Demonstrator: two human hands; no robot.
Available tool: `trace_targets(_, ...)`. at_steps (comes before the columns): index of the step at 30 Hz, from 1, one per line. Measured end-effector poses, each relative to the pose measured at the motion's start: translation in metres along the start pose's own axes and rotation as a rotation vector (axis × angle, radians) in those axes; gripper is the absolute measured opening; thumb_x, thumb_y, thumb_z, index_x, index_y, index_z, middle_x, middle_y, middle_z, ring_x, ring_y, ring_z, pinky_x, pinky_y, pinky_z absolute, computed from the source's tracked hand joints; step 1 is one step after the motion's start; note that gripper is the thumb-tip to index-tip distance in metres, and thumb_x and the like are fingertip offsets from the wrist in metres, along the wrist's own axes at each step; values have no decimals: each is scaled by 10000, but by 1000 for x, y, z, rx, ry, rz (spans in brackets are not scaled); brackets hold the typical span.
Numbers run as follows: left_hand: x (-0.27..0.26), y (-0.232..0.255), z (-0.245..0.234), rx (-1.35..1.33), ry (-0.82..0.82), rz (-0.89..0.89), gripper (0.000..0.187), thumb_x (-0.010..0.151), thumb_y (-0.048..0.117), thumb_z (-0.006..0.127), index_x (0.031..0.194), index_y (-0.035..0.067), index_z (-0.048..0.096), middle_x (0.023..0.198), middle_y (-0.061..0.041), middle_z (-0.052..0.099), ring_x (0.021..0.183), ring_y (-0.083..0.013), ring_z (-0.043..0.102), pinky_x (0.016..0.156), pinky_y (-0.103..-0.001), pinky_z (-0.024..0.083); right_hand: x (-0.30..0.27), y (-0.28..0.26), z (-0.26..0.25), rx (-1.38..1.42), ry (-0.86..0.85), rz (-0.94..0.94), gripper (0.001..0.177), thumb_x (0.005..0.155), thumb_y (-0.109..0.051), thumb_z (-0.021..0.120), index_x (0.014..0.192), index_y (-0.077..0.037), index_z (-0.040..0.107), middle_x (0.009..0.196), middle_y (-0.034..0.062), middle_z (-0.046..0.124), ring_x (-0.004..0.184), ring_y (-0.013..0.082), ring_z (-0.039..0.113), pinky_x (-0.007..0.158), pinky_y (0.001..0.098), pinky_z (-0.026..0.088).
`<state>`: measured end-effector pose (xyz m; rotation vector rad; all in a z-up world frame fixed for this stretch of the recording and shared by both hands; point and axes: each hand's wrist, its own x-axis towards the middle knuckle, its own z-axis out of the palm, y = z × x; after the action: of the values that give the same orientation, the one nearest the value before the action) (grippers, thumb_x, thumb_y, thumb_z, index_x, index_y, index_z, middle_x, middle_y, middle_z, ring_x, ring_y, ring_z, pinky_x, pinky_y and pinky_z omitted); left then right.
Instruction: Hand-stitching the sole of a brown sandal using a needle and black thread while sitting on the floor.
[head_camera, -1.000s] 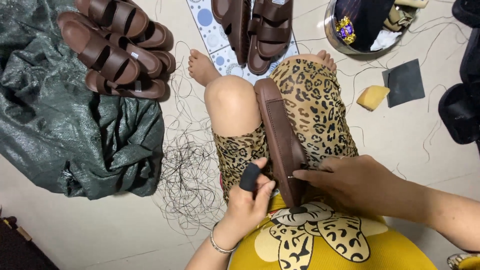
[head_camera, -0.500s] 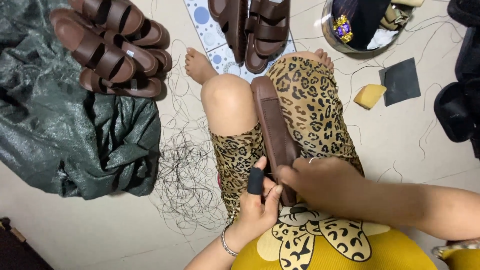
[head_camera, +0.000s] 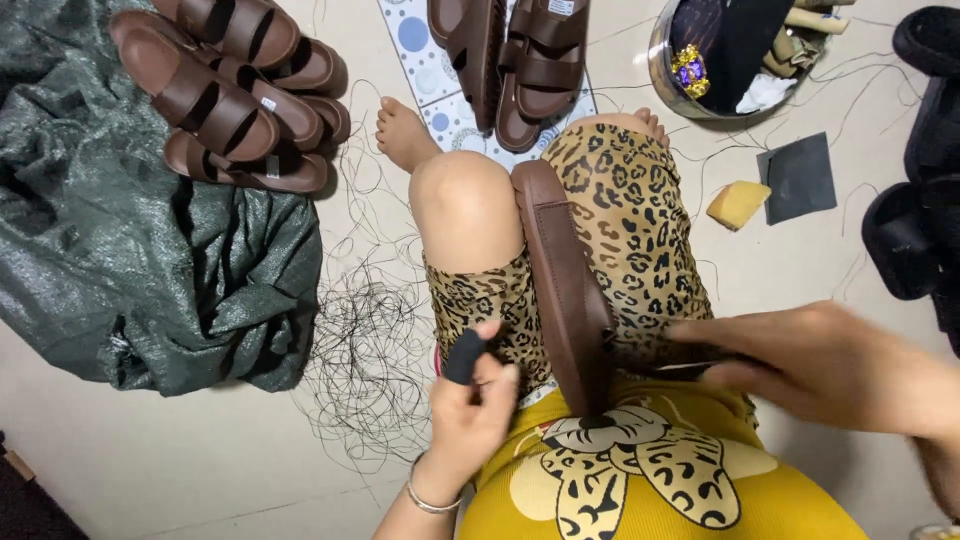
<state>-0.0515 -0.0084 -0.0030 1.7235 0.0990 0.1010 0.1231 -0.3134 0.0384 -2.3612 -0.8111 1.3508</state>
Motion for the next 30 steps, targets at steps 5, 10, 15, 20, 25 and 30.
trace_targets(5, 12, 18, -29, 271, 270, -79, 434, 995, 41, 612, 1398, -18, 463, 879, -13, 476, 838, -143, 542, 1150, -415, 456, 35, -54, 28, 474, 182, -454, 198, 946, -272, 647, 998, -134, 780, 791, 2, 702, 716, 137, 650, 580, 266, 538)
trace_targets(10, 23, 29, -21, 703, 4, 271, 137, 876, 28, 610, 851, -36, 491, 921, -146, 481, 832, -311, 506, 738, -423, 452, 39, -65, 27, 597, 349, -617, 183, 958, -175, 638, 902, -26, 728, 876, 84, 725, 864, 220, 701, 792, 334, 592)
trace_targets(15, 27, 37, 14, 671, -598, 499, 273, 777, 88, 750, 592, 122, 553, 671, -32, 500, 597, -240, 515, 406, -385, 376, 37, -67, 40, 218, 111, -61, 363, 921, -480, 634, 1188, -256, 735, 1144, -59, 742, 990, 110, 719, 902, 293, 619)
trace_targets(20, 23, 15, 38, 975, -585, 547, 170, 774, 35, 672, 640, 115, 606, 649, -84, 536, 519, -253, 515, 364, -388, 392, 52, -64, 56, 473, 411, -469, 174, 967, -203, 637, 937, -86, 762, 907, 34, 710, 825, 158, 707, 747, 301, 600)
trace_targets(25, 21, -3, 41, 992, -593, 498, 161, 790, 74, 687, 655, 136, 626, 612, -45, 581, 503, -207, 552, 388, -364, 413, 59, -70, 52, 625, 281, -362, 230, 949, -279, 676, 895, -91, 798, 971, 26, 711, 963, 160, 688, 919, 324, 550)
trace_targets(30, 19, -6, 33, 752, -463, 501, 229, 809, -69, 670, 654, 36, 537, 602, -61, 507, 523, -229, 503, 446, -393, 440, 65, -74, 43, 748, 126, -413, 158, 941, -218, 700, 835, -117, 758, 913, 20, 712, 882, 136, 683, 881, 287, 555)
